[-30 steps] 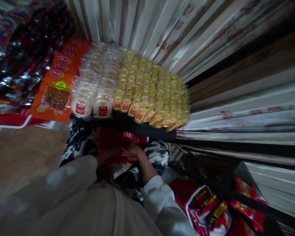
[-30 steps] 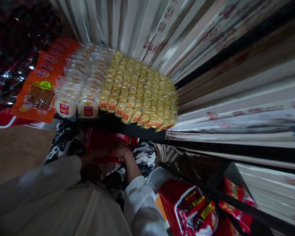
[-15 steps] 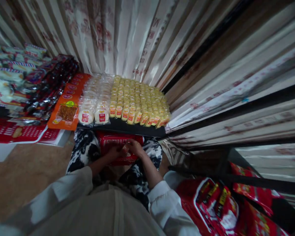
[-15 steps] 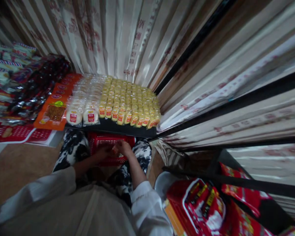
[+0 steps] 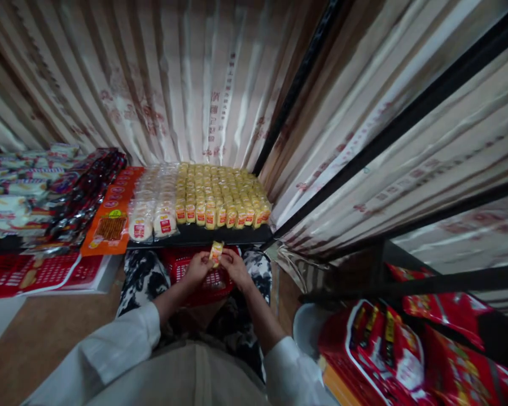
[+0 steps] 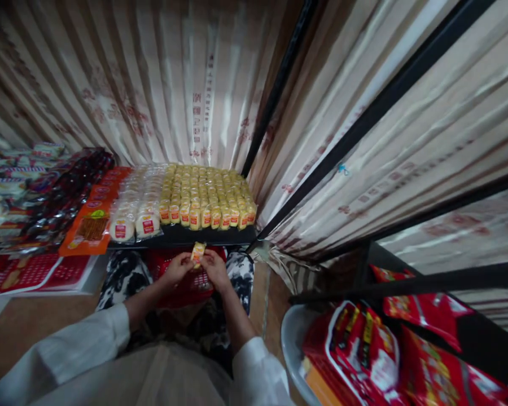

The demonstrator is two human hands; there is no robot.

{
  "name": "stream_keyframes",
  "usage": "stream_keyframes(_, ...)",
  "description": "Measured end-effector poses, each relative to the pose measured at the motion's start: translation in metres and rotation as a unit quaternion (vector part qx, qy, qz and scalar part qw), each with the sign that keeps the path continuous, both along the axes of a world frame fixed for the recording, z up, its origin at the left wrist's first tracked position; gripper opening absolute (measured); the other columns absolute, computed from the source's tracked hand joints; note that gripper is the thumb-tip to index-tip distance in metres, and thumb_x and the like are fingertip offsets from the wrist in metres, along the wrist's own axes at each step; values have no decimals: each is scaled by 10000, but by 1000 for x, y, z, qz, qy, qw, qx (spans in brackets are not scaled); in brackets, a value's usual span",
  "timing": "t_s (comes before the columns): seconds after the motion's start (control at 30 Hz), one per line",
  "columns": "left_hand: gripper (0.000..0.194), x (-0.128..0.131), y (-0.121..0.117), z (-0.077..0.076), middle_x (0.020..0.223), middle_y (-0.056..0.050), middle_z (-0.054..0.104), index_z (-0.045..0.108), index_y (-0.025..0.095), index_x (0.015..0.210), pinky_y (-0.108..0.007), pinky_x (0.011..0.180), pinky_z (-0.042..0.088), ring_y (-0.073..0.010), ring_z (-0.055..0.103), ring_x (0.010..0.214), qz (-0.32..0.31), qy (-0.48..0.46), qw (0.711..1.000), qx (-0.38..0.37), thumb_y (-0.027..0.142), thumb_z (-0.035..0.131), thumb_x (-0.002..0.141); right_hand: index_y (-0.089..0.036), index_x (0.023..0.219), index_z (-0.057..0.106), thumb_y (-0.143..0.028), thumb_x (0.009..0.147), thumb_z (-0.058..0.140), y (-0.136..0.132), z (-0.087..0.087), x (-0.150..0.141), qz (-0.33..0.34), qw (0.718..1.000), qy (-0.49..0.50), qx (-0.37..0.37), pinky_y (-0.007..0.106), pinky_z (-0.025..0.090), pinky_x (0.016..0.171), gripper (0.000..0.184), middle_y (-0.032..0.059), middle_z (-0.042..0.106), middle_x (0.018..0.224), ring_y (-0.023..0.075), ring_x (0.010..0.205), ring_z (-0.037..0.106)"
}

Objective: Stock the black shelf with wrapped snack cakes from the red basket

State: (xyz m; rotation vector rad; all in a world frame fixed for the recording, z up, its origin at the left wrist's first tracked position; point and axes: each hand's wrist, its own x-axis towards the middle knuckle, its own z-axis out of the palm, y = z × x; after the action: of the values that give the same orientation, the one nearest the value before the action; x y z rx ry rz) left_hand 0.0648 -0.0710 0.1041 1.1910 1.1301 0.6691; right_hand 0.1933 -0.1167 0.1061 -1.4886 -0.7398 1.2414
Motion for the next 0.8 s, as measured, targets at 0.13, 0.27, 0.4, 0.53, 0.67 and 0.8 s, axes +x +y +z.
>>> stream_keyframes(0.13, 199, 15, 8, 8, 694, -8, 632, 642, 129, 849, -230, 620, 461, -125, 568, 631, -33, 44, 996, 70, 198, 609, 666, -195, 998, 565, -278, 760, 564, 0, 10, 8, -9, 997, -82, 4, 304, 513, 805, 252, 40, 687, 915, 164, 851, 653)
stream_keyframes(0.27, 220, 28, 20, 9, 769, -25, 632, 645, 133, 907, -242, 655, 454, -125, 564, 662, -70, 113, 982, 133, 245, 567, 734, -187, 1071, 534, -236, 818, 482, 6, 14, 20, -6, 989, -149, 9, 279, 509, 831, 264, 57, 677, 1012, 150, 893, 651)
stream_keyframes(0.4, 253, 36, 30, 17, 815, -27, 623, 640, 158, 952, -245, 697, 442, -134, 568, 724, -86, 166, 963, 196, 309, 546, 773, -201, 1130, 518, -239, 842, 457, 16, 13, 31, 3, 977, -215, 5, 265, 506, 828, 297, 46, 672, 1034, 144, 901, 648)
stream_keyframes(0.53, 249, 43, 35, 29, 793, -14, 608, 623, 170, 976, -237, 682, 433, -134, 569, 716, -96, 199, 952, 213, 299, 538, 781, -204, 1164, 511, -233, 850, 445, 26, 11, 36, 1, 971, -239, 19, 263, 499, 841, 323, 54, 662, 1064, 144, 921, 643)
stream_keyframes(0.67, 223, 51, 38, 33, 808, -15, 611, 624, 178, 947, -238, 673, 429, -138, 573, 719, -89, 237, 942, 219, 302, 545, 780, -193, 1152, 512, -229, 847, 455, 29, 9, 40, -29, 973, -226, 44, 261, 491, 855, 312, 62, 662, 1065, 139, 935, 638)
stream_keyframes(0.8, 229, 66, 39, 32, 801, -16, 617, 616, 179, 958, -230, 639, 433, -135, 573, 705, -95, 235, 943, 215, 319, 539, 793, -175, 1155, 516, -245, 851, 451, 26, 11, 47, -72, 965, -252, 35, 267, 487, 861, 319, 71, 666, 1052, 150, 942, 633)
